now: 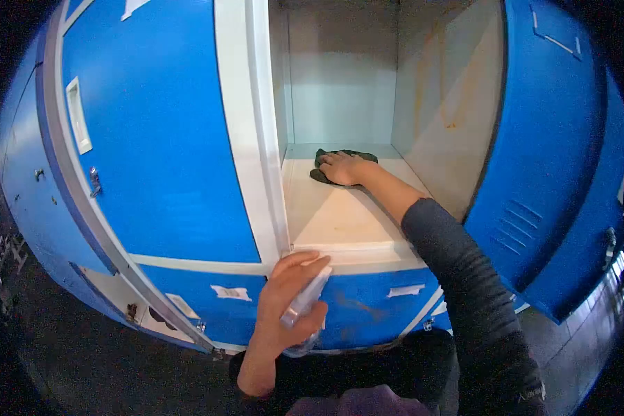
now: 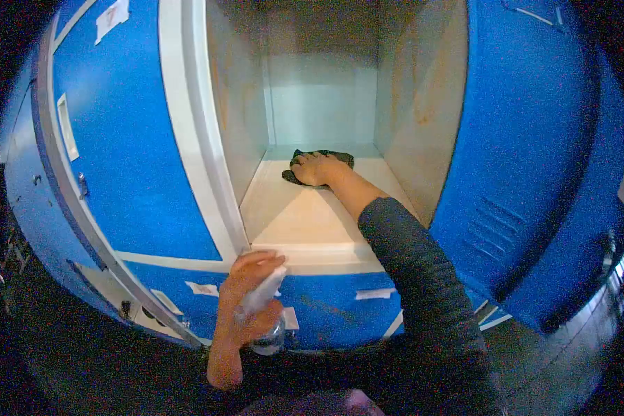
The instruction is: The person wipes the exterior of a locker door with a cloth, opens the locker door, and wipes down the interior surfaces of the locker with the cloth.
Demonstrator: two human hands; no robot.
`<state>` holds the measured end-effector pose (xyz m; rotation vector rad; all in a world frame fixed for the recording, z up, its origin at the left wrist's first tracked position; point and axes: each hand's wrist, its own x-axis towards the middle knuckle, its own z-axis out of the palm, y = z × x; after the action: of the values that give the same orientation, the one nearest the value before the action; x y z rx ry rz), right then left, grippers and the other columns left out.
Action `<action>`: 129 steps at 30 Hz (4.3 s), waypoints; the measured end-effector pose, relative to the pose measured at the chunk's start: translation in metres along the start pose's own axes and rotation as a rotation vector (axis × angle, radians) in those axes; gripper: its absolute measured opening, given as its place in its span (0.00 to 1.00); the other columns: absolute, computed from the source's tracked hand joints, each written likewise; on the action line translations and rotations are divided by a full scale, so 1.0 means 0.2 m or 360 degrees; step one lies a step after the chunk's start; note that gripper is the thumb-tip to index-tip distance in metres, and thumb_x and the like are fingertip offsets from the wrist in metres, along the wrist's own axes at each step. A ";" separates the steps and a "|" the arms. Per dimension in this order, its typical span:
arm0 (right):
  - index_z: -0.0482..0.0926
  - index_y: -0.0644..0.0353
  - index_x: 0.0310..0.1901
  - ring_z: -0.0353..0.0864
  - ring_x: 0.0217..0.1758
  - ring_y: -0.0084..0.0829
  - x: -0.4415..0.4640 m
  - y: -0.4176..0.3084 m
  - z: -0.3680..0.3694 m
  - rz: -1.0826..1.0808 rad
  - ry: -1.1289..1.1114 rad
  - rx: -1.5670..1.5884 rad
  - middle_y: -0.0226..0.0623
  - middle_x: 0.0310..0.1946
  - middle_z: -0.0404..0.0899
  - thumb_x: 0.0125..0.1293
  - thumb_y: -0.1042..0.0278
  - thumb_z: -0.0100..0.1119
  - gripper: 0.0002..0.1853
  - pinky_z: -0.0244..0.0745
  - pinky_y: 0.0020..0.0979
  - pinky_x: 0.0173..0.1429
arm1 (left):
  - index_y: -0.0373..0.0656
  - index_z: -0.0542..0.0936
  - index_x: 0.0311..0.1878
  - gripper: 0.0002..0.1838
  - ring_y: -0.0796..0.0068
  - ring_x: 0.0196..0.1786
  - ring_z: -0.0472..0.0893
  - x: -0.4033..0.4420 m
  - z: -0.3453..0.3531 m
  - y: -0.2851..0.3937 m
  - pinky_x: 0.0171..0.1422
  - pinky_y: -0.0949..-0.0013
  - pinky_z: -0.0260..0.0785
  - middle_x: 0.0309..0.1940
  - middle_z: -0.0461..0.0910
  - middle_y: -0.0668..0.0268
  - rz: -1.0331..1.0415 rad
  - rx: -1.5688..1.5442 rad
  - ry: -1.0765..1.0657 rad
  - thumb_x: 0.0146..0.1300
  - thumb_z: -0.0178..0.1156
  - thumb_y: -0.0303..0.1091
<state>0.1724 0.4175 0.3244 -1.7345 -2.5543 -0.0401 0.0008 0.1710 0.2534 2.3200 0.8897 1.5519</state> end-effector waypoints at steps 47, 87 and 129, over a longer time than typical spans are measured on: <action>0.57 0.49 0.66 0.49 0.72 0.40 0.39 0.15 -0.03 -0.0122 -0.0154 -0.0183 0.37 0.70 0.49 0.67 0.46 0.27 0.29 0.48 0.41 0.71 | 0.39 0.78 0.47 0.22 0.61 0.49 0.74 0.01 0.04 -0.07 0.54 0.63 0.66 0.44 0.79 0.62 0.0142 0.0370 -0.0044 0.48 0.60 0.40; 0.81 0.58 0.43 0.80 0.42 0.45 -0.65 -0.17 -0.30 -0.0143 -0.0286 -0.0597 0.48 0.40 0.80 0.48 0.67 0.54 0.18 0.75 0.41 0.45 | 0.40 0.75 0.53 0.32 0.60 0.58 0.68 -0.01 0.02 0.01 0.59 0.64 0.62 0.40 0.79 0.58 -0.0054 -0.0067 -0.0066 0.36 0.57 0.25; 0.81 0.63 0.40 0.80 0.41 0.46 -0.66 -0.13 -0.23 -0.0063 -0.0014 -0.0563 0.50 0.40 0.80 0.49 0.71 0.52 0.15 0.75 0.43 0.44 | 0.39 0.76 0.52 0.31 0.59 0.55 0.70 -0.02 0.05 -0.02 0.57 0.64 0.63 0.35 0.80 0.57 0.0159 0.0122 0.0037 0.37 0.57 0.27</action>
<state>0.1989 0.2832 0.3637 -1.7876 -2.7183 -0.5165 0.0067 0.1743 0.2447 2.4395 0.8656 1.6135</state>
